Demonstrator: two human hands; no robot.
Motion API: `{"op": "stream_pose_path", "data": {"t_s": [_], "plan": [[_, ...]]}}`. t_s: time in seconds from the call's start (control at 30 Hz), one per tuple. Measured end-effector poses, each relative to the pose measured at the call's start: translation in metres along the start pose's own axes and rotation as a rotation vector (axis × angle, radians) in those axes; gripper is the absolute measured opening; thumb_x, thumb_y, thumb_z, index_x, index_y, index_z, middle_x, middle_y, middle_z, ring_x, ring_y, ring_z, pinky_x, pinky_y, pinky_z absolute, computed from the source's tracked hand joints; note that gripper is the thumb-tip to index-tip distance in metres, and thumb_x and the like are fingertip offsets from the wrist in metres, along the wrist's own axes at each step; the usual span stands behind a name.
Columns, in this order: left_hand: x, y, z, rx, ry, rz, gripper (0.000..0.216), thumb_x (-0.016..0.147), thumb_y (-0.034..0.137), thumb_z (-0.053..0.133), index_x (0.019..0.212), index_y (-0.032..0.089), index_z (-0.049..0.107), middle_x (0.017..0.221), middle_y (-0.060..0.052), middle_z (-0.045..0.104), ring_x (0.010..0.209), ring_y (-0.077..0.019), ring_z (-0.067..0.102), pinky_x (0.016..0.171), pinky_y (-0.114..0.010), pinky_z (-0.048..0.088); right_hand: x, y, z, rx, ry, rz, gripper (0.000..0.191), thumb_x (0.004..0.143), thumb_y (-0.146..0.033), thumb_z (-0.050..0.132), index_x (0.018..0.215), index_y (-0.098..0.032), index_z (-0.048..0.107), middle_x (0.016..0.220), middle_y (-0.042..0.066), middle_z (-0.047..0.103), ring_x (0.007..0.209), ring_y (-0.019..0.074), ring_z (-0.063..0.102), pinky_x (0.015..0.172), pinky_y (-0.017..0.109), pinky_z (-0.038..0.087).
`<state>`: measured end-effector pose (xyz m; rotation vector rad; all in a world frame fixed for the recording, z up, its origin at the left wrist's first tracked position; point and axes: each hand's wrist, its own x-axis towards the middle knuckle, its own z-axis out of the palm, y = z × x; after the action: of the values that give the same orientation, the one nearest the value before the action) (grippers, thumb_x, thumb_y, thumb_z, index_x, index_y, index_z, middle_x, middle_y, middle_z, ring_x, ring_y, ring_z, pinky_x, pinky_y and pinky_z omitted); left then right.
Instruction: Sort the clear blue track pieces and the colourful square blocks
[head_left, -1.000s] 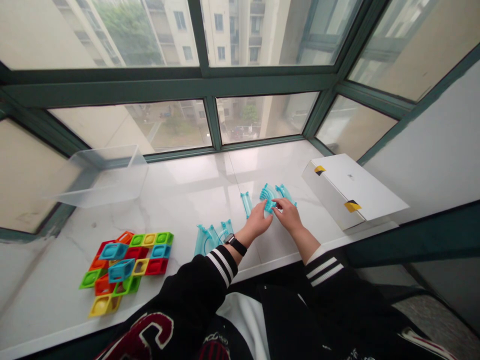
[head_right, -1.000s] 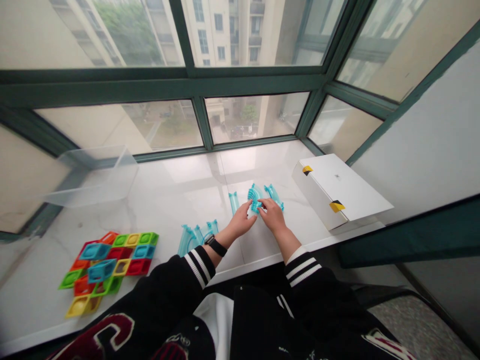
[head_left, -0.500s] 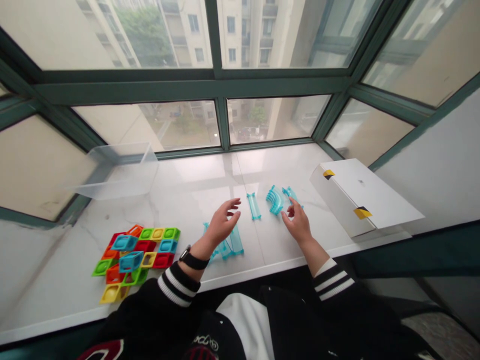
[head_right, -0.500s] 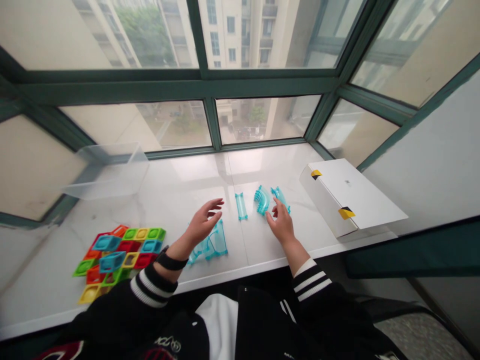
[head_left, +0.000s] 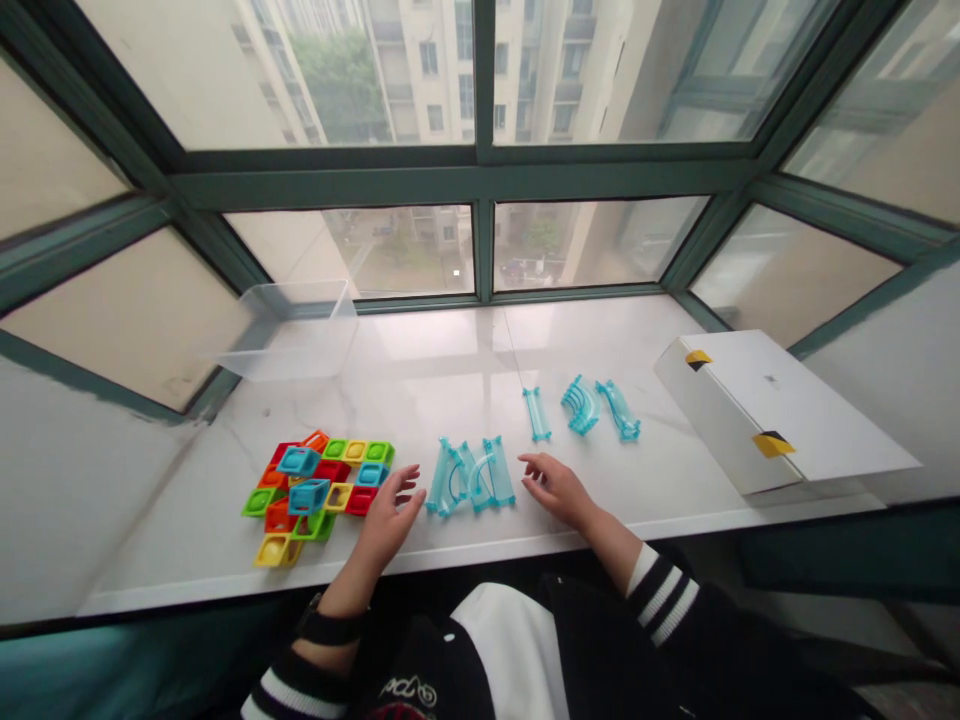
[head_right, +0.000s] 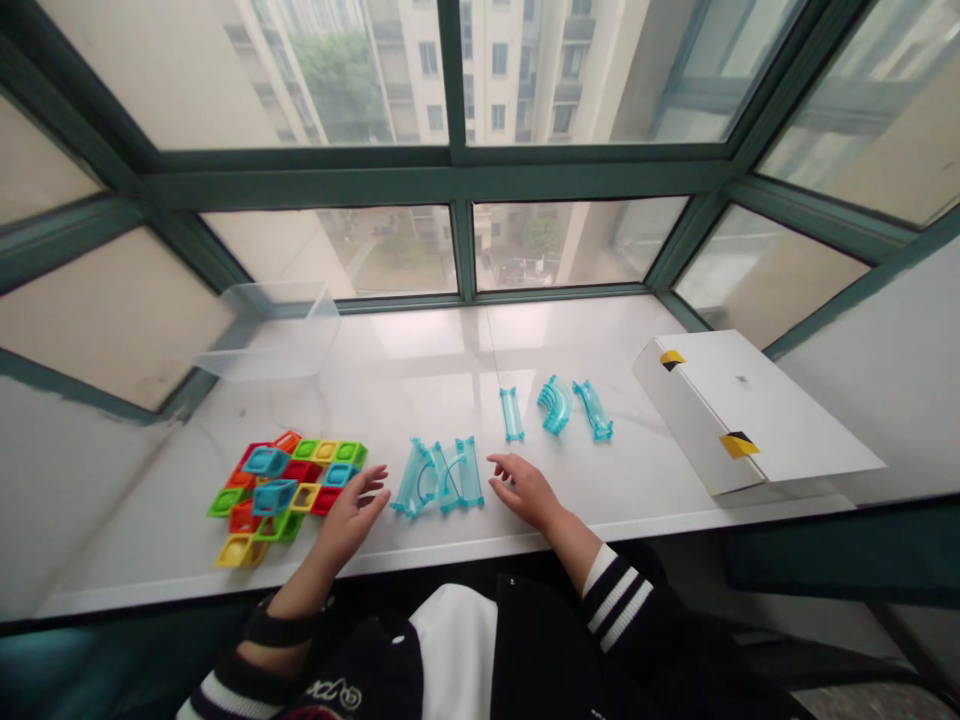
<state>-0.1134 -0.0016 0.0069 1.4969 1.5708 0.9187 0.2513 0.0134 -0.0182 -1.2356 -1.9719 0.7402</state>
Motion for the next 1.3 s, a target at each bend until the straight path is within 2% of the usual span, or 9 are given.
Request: {"op": "stream_pose_path", "data": {"t_s": [0.13, 0.27, 0.43, 0.67, 0.73, 0.87, 1.07, 1.2, 1.3], "plan": [[-0.003, -0.009, 0.027, 0.050, -0.033, -0.039, 0.066, 0.082, 0.056, 0.070, 0.136, 0.019, 0.061, 0.132, -0.016, 0.067, 0.106, -0.0278, 0.071, 0.090, -0.045, 0.061, 0.005, -0.012, 0.025, -0.102, -0.080, -0.012, 0.042, 0.097, -0.030, 0.067, 0.139, -0.028, 0.065, 0.111, 0.007, 0.069, 0.098, 0.0224, 0.067, 0.092, 0.039, 0.055], [0.000, -0.009, 0.040, 0.093, -0.058, -0.029, 0.066, 0.082, 0.050, 0.068, 0.139, 0.018, 0.059, 0.132, -0.016, 0.068, 0.099, -0.0259, 0.071, 0.091, -0.045, 0.060, 0.000, -0.011, 0.040, -0.187, -0.021, -0.001, 0.034, 0.095, -0.030, 0.070, 0.129, -0.028, 0.073, 0.108, 0.008, 0.070, 0.104, 0.0257, 0.066, 0.097, 0.043, 0.051], [0.002, -0.006, 0.038, 0.085, -0.077, -0.068, 0.060, 0.084, 0.037, 0.062, 0.141, 0.017, 0.056, 0.134, -0.015, 0.070, 0.093, -0.0230, 0.073, 0.092, -0.042, 0.060, -0.004, -0.009, 0.044, -0.192, 0.031, -0.013, 0.020, 0.093, -0.023, 0.070, 0.112, -0.026, 0.077, 0.105, 0.007, 0.071, 0.102, 0.0249, 0.066, 0.096, 0.042, 0.050], [0.010, -0.016, 0.026, 0.042, -0.020, -0.146, 0.060, 0.081, 0.020, 0.057, 0.141, 0.018, 0.054, 0.123, -0.013, 0.075, 0.107, -0.0260, 0.074, 0.097, -0.044, 0.058, -0.002, -0.015, 0.041, -0.173, 0.041, -0.004, 0.017, 0.093, -0.021, 0.069, 0.107, -0.025, 0.077, 0.103, 0.007, 0.071, 0.100, 0.0250, 0.066, 0.095, 0.043, 0.051], [0.011, -0.018, 0.023, 0.033, 0.003, -0.155, 0.063, 0.081, 0.018, 0.056, 0.144, 0.017, 0.052, 0.122, -0.013, 0.074, 0.104, -0.0249, 0.073, 0.095, -0.043, 0.059, -0.002, -0.014, 0.041, -0.168, 0.045, -0.008, 0.017, 0.093, -0.021, 0.069, 0.107, -0.025, 0.077, 0.103, 0.007, 0.071, 0.100, 0.0250, 0.066, 0.095, 0.043, 0.051], [0.010, -0.017, 0.018, -0.066, 0.072, -0.152, 0.064, 0.082, 0.020, 0.055, 0.146, 0.018, 0.051, 0.125, -0.013, 0.068, 0.093, -0.0206, 0.071, 0.083, -0.038, 0.063, -0.004, -0.012, 0.041, -0.167, 0.046, -0.013, 0.017, 0.093, -0.021, 0.069, 0.107, -0.025, 0.077, 0.104, 0.007, 0.072, 0.100, 0.0250, 0.066, 0.096, 0.043, 0.051], [0.004, -0.003, 0.016, -0.165, 0.219, -0.052, 0.062, 0.091, 0.029, 0.053, 0.152, 0.022, 0.046, 0.130, -0.013, 0.063, 0.091, -0.0173, 0.065, 0.081, -0.035, 0.062, -0.003, -0.013, 0.040, -0.197, 0.015, -0.018, 0.021, 0.092, -0.022, 0.071, 0.112, -0.026, 0.077, 0.107, 0.008, 0.072, 0.103, 0.0266, 0.066, 0.097, 0.045, 0.051], [0.000, 0.008, 0.020, -0.212, 0.205, -0.013, 0.058, 0.098, 0.037, 0.051, 0.154, 0.022, 0.045, 0.123, -0.010, 0.065, 0.080, -0.0138, 0.062, 0.075, -0.031, 0.059, -0.003, -0.014, 0.039, -0.184, 0.016, -0.037, 0.028, 0.096, -0.029, 0.069, 0.123, -0.027, 0.075, 0.108, 0.008, 0.071, 0.104, 0.0266, 0.065, 0.098, 0.045, 0.051], [-0.002, 0.016, 0.025, -0.233, 0.163, -0.002, 0.057, 0.101, 0.042, 0.050, 0.154, 0.022, 0.047, 0.112, -0.007, 0.066, 0.077, -0.0134, 0.059, 0.073, -0.030, 0.057, -0.005, -0.015, 0.037, -0.115, 0.073, -0.040, 0.033, 0.098, -0.030, 0.065, 0.130, -0.027, 0.071, 0.107, 0.008, 0.068, 0.102, 0.0258, 0.066, 0.096, 0.044, 0.054]]}}
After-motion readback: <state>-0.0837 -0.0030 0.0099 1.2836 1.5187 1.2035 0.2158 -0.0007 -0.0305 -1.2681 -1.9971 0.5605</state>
